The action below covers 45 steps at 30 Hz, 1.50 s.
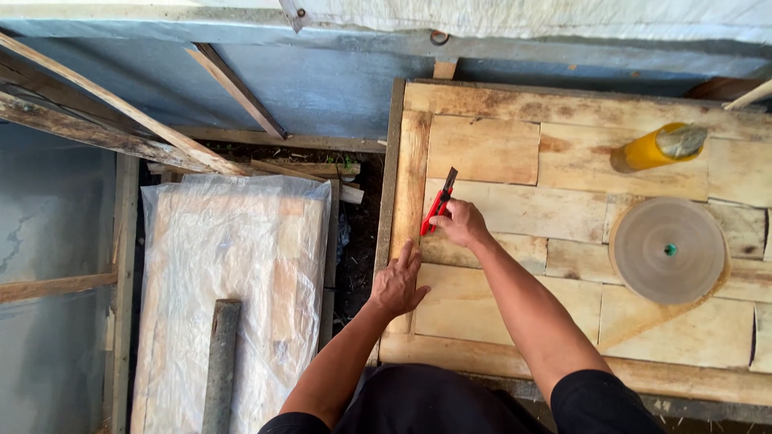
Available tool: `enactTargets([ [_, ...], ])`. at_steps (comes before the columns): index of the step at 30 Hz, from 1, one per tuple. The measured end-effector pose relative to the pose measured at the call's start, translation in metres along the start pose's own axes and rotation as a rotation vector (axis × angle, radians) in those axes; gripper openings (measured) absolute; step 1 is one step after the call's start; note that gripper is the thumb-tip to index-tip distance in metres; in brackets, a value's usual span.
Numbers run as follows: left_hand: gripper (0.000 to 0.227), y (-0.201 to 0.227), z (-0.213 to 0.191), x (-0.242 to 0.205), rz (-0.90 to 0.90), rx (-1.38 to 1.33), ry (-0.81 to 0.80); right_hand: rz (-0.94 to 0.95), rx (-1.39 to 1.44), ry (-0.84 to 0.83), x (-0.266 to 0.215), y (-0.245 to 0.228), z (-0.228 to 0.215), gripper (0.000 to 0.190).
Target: Applying wood veneer strips to a wooden panel using glue and a utility knife.
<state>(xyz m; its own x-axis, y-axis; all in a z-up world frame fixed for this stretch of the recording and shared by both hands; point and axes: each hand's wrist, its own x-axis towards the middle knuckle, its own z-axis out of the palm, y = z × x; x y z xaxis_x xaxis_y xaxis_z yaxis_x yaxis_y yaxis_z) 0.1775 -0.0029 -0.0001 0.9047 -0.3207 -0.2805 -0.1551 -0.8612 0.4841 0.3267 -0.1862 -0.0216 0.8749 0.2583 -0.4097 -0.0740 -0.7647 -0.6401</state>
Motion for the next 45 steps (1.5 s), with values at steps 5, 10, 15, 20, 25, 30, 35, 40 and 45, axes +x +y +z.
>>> enactTargets([
  [5,0.044,-0.029,0.026,0.041,0.029,-0.008,0.105,-0.044,0.265,0.324,0.034,0.008,-0.012,0.02],
  [10,0.04,-0.025,-0.019,0.099,0.014,0.012,0.25,-0.004,0.41,0.462,0.088,-0.004,-0.039,0.014],
  [15,0.088,-0.028,-0.044,0.154,0.132,0.096,0.359,0.031,0.529,0.567,0.139,-0.012,-0.056,0.011],
  [20,0.103,-0.029,-0.054,0.167,0.085,0.123,0.259,0.024,0.549,0.61,0.19,-0.004,-0.061,0.014],
  [25,0.102,-0.035,-0.045,0.174,0.089,0.152,0.293,-0.022,0.59,0.594,0.226,-0.001,-0.059,0.013],
  [30,0.1,-0.035,-0.049,0.175,0.086,0.141,0.268,0.023,0.453,0.722,0.239,-0.001,-0.05,0.019],
  [35,0.101,-0.038,-0.049,0.176,0.091,0.127,0.29,-0.012,0.329,0.651,0.232,-0.012,-0.056,0.018],
  [40,0.099,-0.034,-0.048,0.169,0.087,0.15,0.328,-0.02,0.368,0.718,0.227,-0.014,-0.054,0.015],
  [45,0.098,-0.034,-0.05,0.173,0.075,0.151,0.292,0.031,0.477,0.789,0.239,-0.01,-0.051,0.016],
])
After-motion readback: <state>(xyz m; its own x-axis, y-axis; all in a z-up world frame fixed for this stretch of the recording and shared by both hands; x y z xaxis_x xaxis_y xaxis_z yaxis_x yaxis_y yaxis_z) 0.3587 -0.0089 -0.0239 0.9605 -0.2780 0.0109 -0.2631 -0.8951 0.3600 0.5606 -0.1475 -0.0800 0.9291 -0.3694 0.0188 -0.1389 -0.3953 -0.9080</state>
